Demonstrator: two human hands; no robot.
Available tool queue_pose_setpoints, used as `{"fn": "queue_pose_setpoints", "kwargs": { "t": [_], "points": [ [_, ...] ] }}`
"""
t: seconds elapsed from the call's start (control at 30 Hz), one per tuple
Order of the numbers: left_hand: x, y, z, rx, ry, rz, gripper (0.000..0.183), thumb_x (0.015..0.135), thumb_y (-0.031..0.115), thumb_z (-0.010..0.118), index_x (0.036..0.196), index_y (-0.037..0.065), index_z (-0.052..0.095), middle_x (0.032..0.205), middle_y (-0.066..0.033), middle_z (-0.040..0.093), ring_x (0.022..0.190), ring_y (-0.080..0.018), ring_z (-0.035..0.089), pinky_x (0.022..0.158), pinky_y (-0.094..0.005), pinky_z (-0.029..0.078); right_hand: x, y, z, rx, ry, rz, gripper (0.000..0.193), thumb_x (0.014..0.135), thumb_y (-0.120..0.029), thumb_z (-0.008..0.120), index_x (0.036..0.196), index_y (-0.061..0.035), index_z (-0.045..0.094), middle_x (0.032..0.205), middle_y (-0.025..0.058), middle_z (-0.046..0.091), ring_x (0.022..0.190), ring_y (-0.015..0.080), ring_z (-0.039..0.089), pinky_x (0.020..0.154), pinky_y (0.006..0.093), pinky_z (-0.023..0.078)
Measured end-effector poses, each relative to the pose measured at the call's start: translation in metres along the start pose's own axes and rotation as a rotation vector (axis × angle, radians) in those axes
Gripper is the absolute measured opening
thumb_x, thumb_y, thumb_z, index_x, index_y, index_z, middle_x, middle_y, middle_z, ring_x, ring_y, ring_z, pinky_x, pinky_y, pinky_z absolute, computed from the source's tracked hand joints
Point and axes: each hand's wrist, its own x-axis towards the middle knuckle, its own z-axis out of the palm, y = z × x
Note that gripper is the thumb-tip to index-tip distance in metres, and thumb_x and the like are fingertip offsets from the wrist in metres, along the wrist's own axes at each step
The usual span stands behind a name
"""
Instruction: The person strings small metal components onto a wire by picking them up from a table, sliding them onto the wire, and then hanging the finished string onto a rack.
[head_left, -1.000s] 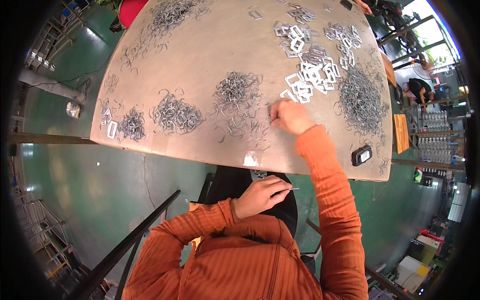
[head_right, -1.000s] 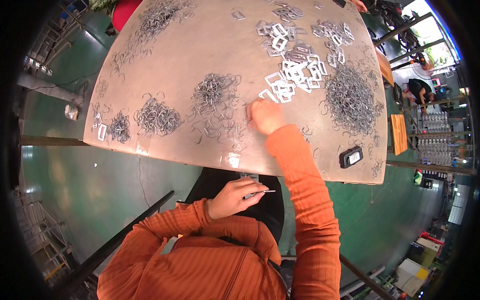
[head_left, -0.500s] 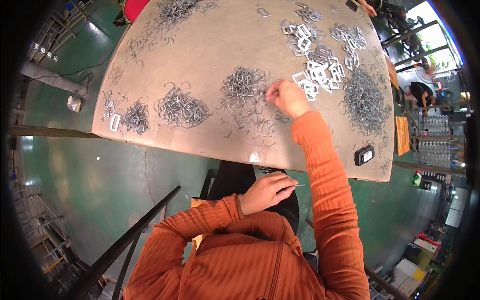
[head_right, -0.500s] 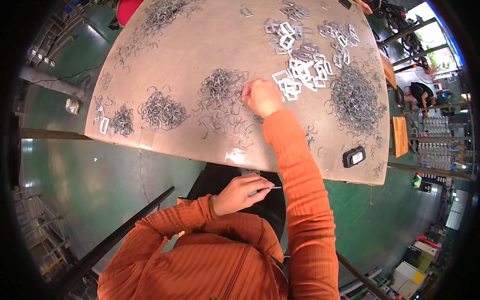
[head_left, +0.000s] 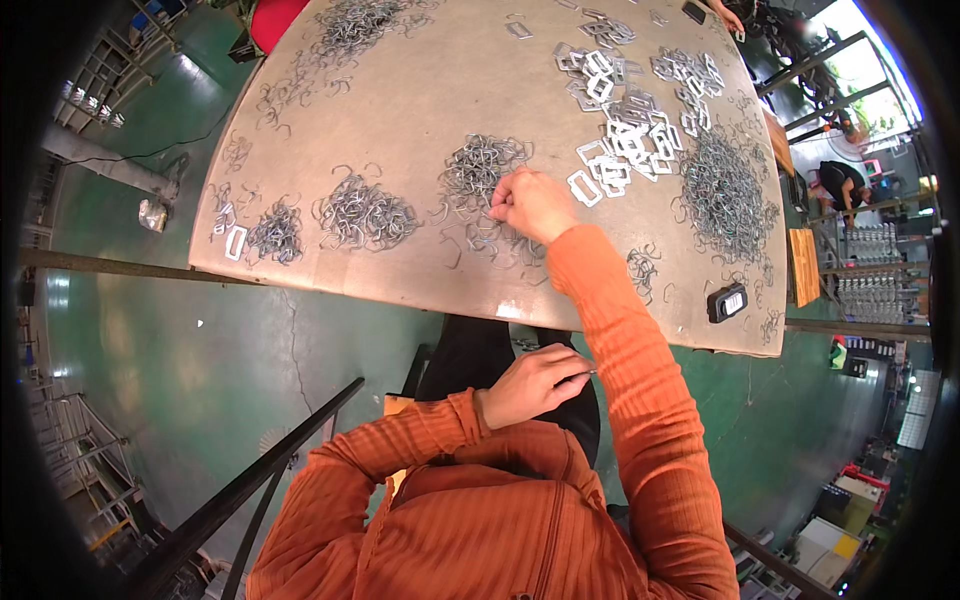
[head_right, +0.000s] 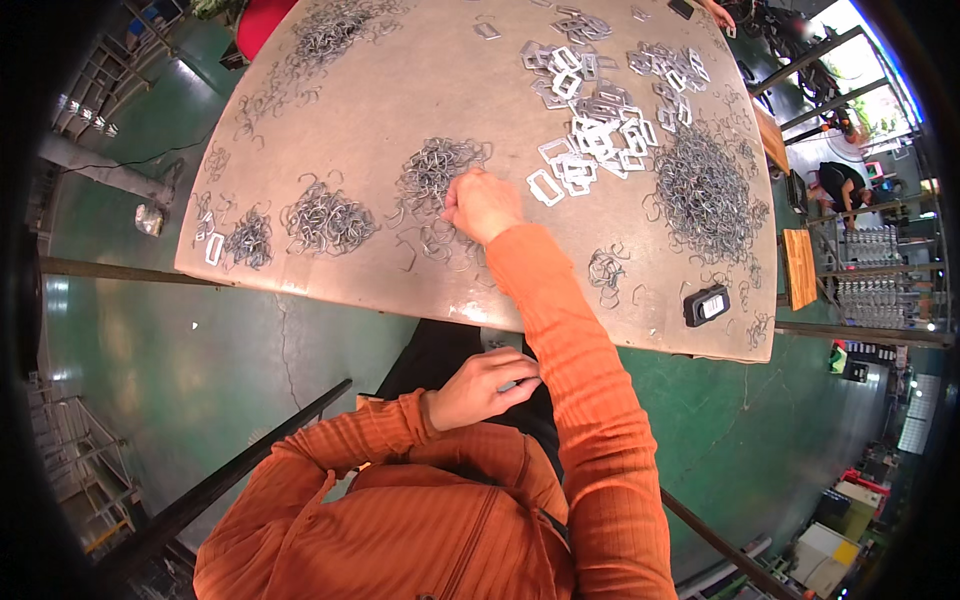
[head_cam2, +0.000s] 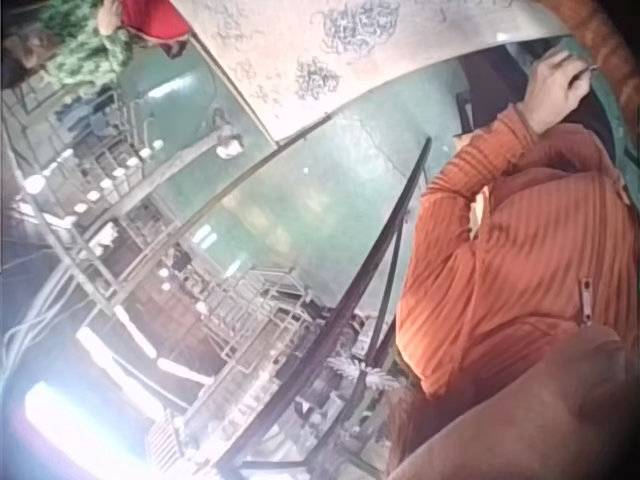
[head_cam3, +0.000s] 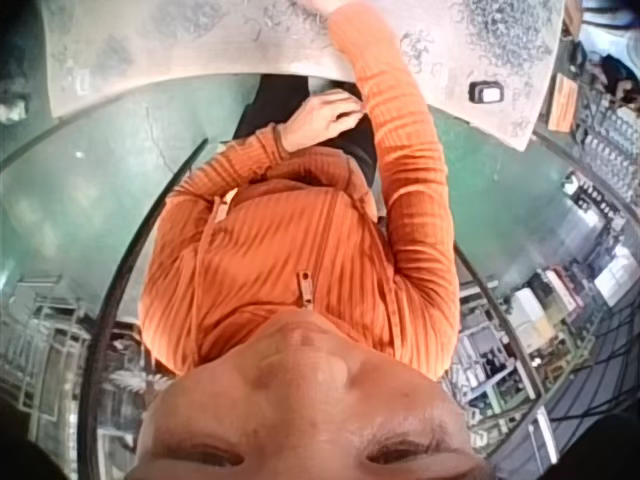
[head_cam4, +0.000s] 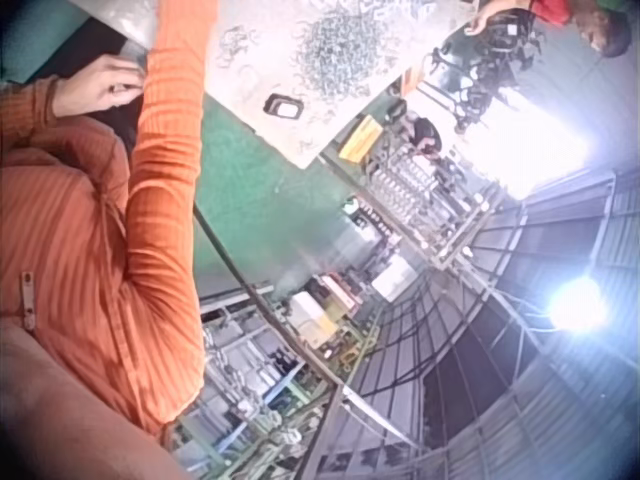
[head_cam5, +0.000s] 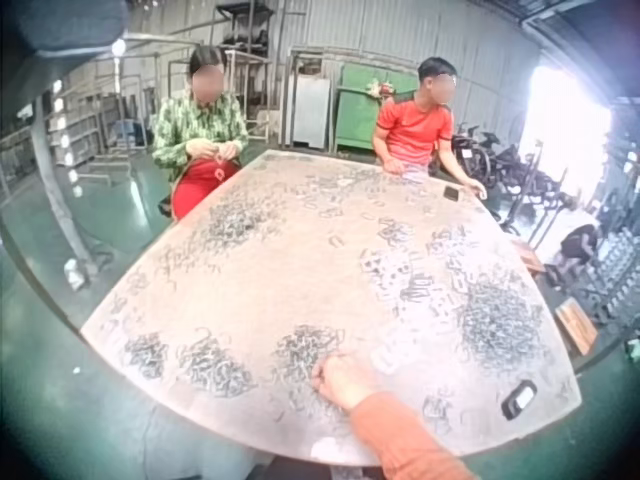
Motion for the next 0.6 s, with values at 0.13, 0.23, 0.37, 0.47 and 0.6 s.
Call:
{"fn": "queue_pose_setpoints", "kwargs": {
  "t": [0.13, 0.23, 0.37, 0.47, 0.6],
  "points": [
    [-0.001, 0.001, 0.001, 0.023, -0.026, 0.013, 0.014, 0.078, 0.004, 0.068, 0.09, -0.001, 0.063, 0.088, -0.0113, 0.064, 0.076, -0.0272, 0.062, 0.067, -0.033, 0.051, -0.002, -0.004, 0.013, -0.205, 0.023, -0.009, 0.012, 0.074, -0.017, 0.073, 0.08, -0.0093, 0.067, 0.084, 0.0099, 0.064, 0.081, 0.0238, 0.064, 0.07, 0.0358, 0.05],
    [0.002, 0.004, 0.002, 0.018, -0.014, 0.02, 0.016, 0.078, 0.003, 0.068, 0.092, 0.0, 0.064, 0.088, -0.0111, 0.064, 0.075, -0.0262, 0.062, 0.067, -0.0326, 0.051, -0.006, 0.015, 0.001, 0.226, -0.033, 0.074, 0.011, 0.078, -0.016, 0.07, 0.079, -0.0071, 0.065, 0.083, 0.0069, 0.063, 0.079, 0.0173, 0.061, 0.068, 0.0317, 0.048],
    [0.007, 0.009, 0.003, -0.013, -0.012, 0.008, 0.017, 0.077, 0.003, 0.067, 0.095, 0.001, 0.065, 0.089, -0.0106, 0.065, 0.076, -0.025, 0.063, 0.067, -0.0319, 0.052, -0.046, 0.052, -0.029, 0.946, -0.126, 0.277, 0.013, 0.085, -0.014, 0.065, 0.09, -0.0029, 0.061, 0.087, 0.0042, 0.063, 0.075, 0.0122, 0.06, 0.061, 0.027, 0.046],
    [0.011, 0.01, 0.005, -0.036, -0.002, 0.025, 0.017, 0.079, 0.002, 0.066, 0.095, 0.001, 0.065, 0.086, -0.0105, 0.064, 0.076, -0.0241, 0.062, 0.066, -0.0317, 0.051, -0.096, 0.058, -0.046, 1.278, -0.028, 0.229, 0.011, 0.087, -0.008, 0.062, 0.095, -0.003, 0.056, 0.083, 0.0023, 0.061, 0.072, 0.0095, 0.058, 0.058, 0.0237, 0.044],
    [0.012, 0.018, 0.004, -0.031, -0.026, -0.031, 0.016, 0.079, 0.001, 0.065, 0.095, 0.0, 0.064, 0.086, -0.0117, 0.063, 0.077, -0.0248, 0.062, 0.066, -0.0324, 0.051, -0.167, 0.038, -0.062, 1.3, 0.123, 0.236, 0.028, 0.084, -0.002, 0.063, 0.108, -0.0024, 0.049, 0.087, 0.0053, 0.061, 0.074, 0.0123, 0.061, 0.057, 0.023, 0.049]
  ]
}}
